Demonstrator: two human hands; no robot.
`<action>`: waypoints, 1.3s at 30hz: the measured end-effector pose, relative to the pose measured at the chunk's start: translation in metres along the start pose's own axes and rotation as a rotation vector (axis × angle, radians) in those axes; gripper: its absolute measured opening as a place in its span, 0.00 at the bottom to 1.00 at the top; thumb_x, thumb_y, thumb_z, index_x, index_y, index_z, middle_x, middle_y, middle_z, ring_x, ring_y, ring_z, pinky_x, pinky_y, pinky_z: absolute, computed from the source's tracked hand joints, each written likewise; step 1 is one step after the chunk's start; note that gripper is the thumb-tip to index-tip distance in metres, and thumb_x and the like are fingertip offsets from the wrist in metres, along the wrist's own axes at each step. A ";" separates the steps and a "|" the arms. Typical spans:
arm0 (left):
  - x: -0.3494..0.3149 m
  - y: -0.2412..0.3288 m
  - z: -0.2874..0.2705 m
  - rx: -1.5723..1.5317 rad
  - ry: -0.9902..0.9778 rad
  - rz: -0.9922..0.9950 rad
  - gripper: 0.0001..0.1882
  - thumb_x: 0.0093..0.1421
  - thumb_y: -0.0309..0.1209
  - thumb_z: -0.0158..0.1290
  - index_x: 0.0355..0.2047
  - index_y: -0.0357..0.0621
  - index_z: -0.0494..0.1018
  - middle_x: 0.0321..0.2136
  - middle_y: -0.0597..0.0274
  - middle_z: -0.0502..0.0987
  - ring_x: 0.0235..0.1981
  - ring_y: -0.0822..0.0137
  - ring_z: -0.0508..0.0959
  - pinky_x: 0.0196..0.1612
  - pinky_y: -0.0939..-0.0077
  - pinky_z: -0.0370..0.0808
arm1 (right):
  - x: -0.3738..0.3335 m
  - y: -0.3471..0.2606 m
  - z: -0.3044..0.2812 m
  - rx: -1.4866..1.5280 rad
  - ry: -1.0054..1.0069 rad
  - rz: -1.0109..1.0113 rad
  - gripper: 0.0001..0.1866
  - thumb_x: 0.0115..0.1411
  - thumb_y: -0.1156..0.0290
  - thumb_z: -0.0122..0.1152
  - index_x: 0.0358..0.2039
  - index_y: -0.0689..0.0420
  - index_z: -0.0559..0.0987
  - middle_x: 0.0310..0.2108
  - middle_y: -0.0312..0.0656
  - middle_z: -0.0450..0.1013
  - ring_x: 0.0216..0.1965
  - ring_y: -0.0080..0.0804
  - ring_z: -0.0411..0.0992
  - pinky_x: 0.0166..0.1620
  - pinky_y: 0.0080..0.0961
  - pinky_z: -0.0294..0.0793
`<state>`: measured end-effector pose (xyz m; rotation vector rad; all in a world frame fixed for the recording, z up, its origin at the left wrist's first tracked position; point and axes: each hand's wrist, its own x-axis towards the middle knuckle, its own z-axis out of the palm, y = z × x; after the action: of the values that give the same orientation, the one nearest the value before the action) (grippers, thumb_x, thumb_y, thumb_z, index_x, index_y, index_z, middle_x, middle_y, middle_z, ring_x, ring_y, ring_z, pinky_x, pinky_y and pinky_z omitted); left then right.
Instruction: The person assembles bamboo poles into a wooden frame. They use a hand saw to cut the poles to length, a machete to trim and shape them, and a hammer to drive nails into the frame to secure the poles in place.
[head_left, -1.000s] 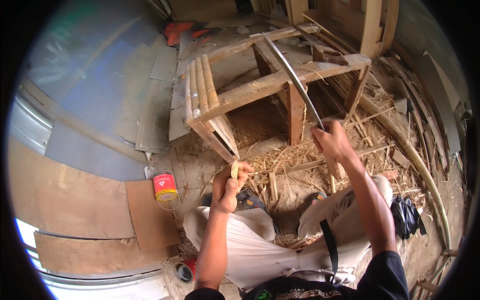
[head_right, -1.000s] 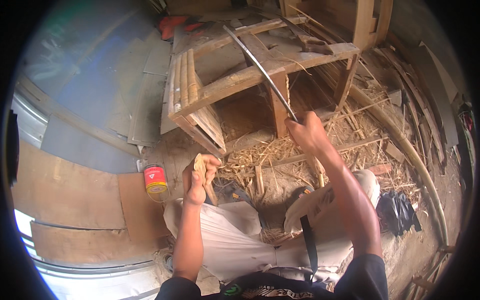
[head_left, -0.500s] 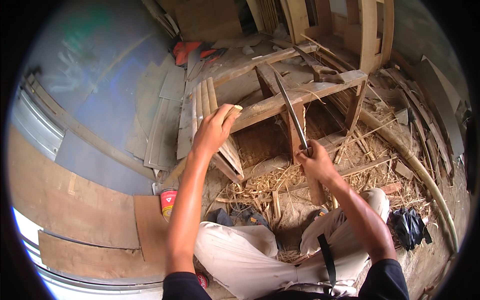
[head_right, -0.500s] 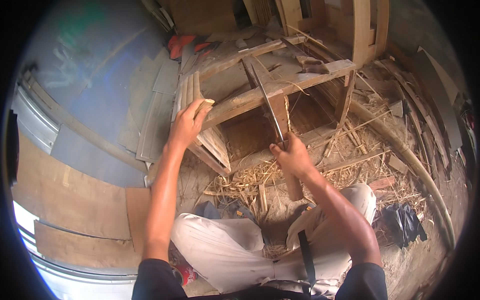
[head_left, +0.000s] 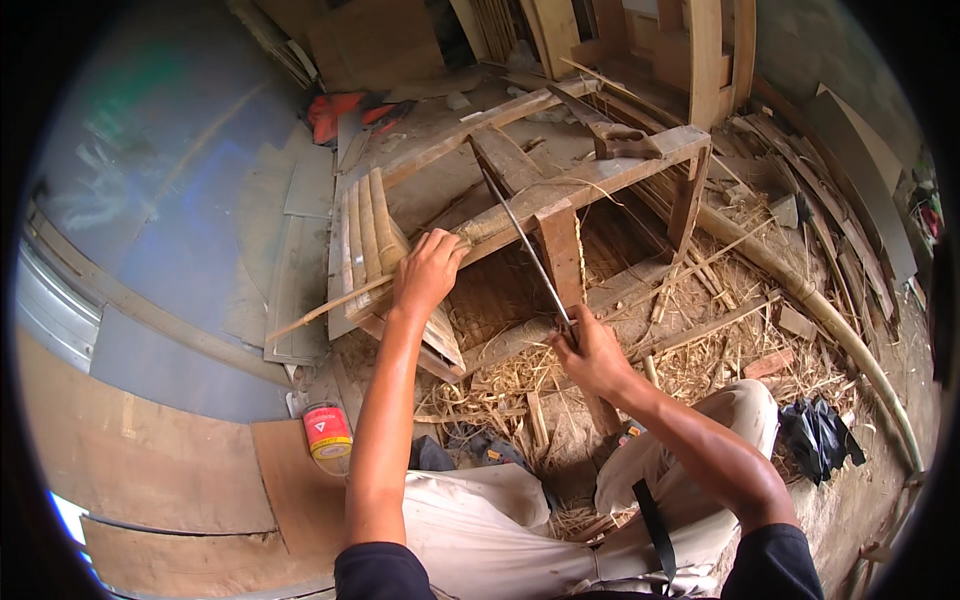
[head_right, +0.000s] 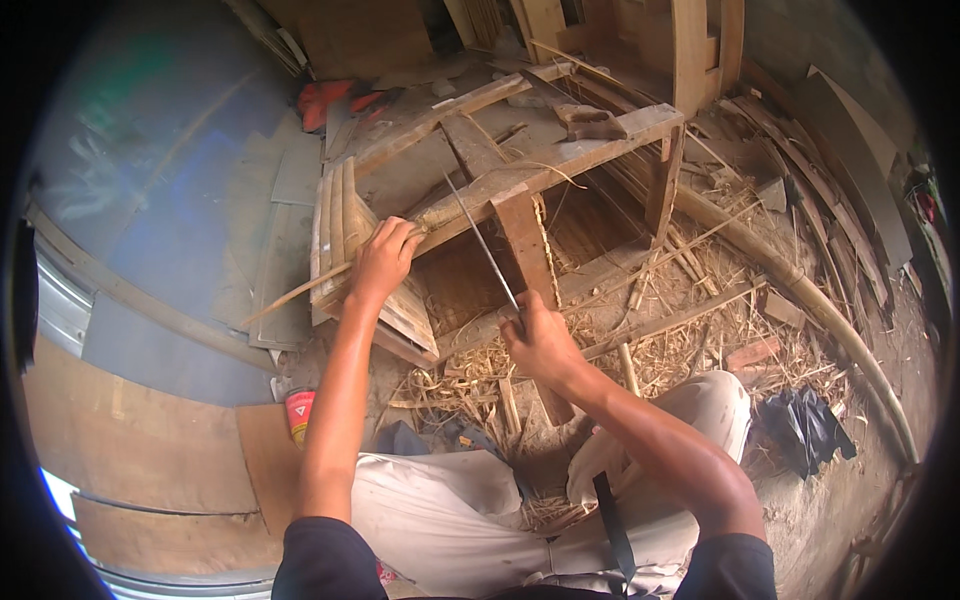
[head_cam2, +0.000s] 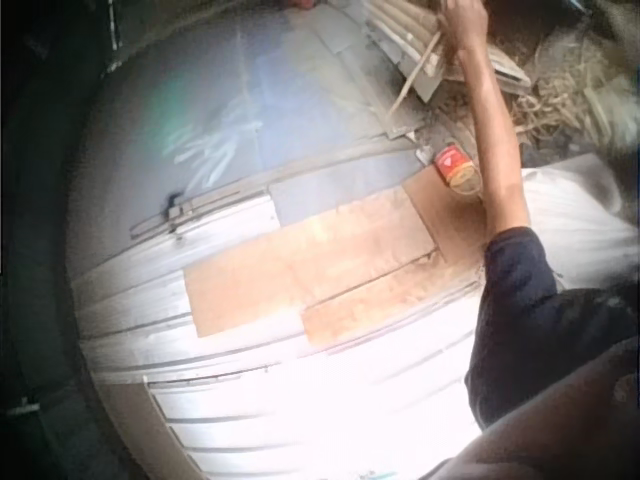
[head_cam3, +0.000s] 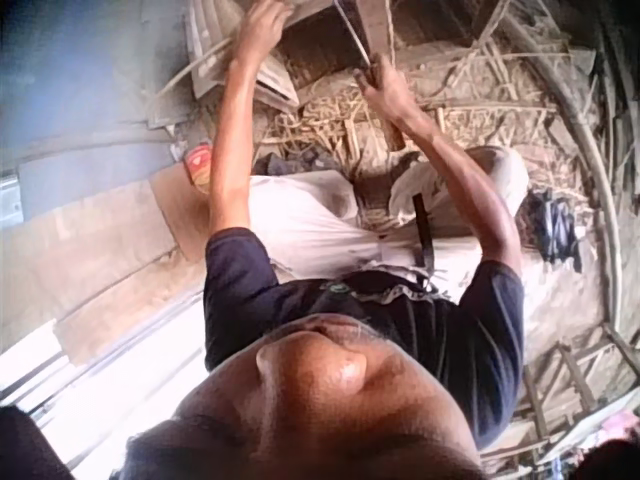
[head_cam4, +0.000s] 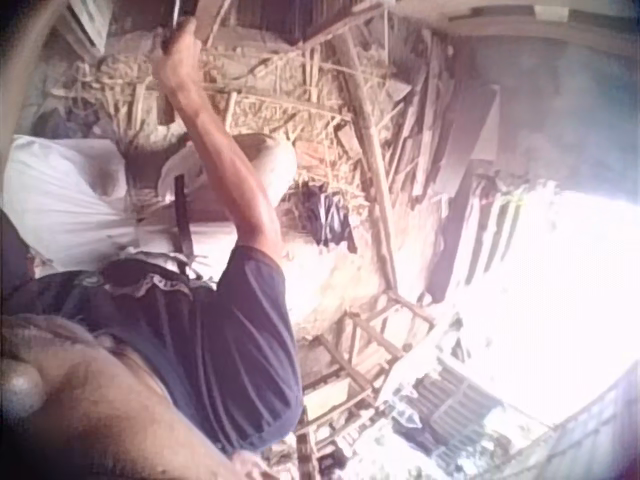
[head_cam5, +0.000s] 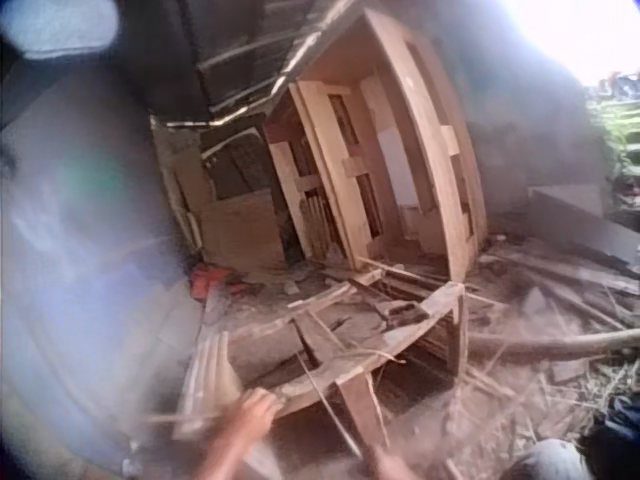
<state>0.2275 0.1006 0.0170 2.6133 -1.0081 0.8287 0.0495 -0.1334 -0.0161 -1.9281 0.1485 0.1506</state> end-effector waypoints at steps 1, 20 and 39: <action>0.000 0.000 -0.001 -0.019 -0.007 -0.019 0.10 0.62 0.34 0.58 0.41 0.42 0.76 0.37 0.58 0.75 0.41 0.53 0.78 0.39 0.59 0.77 | 0.003 -0.003 0.004 -0.019 0.025 -0.077 0.23 0.68 0.62 0.56 0.51 0.70 0.66 0.29 0.56 0.75 0.31 0.44 0.77 0.37 0.41 0.75; 0.011 -0.023 -0.006 -0.193 -0.021 0.001 0.08 0.59 0.28 0.60 0.37 0.38 0.79 0.33 0.52 0.79 0.37 0.48 0.80 0.39 0.59 0.76 | 0.074 -0.055 0.058 0.177 0.145 -0.252 0.19 0.66 0.64 0.55 0.44 0.72 0.71 0.29 0.64 0.76 0.33 0.56 0.77 0.38 0.45 0.75; 0.007 -0.019 -0.009 -0.195 0.019 0.033 0.09 0.57 0.27 0.62 0.38 0.36 0.79 0.31 0.52 0.79 0.35 0.50 0.80 0.38 0.61 0.76 | 0.069 -0.058 0.046 0.167 0.126 -0.215 0.21 0.63 0.62 0.58 0.38 0.74 0.74 0.30 0.67 0.76 0.37 0.60 0.79 0.41 0.45 0.78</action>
<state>0.2404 0.1140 0.0286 2.4271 -1.0725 0.7219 0.1260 -0.0718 0.0082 -1.7736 0.0353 -0.1241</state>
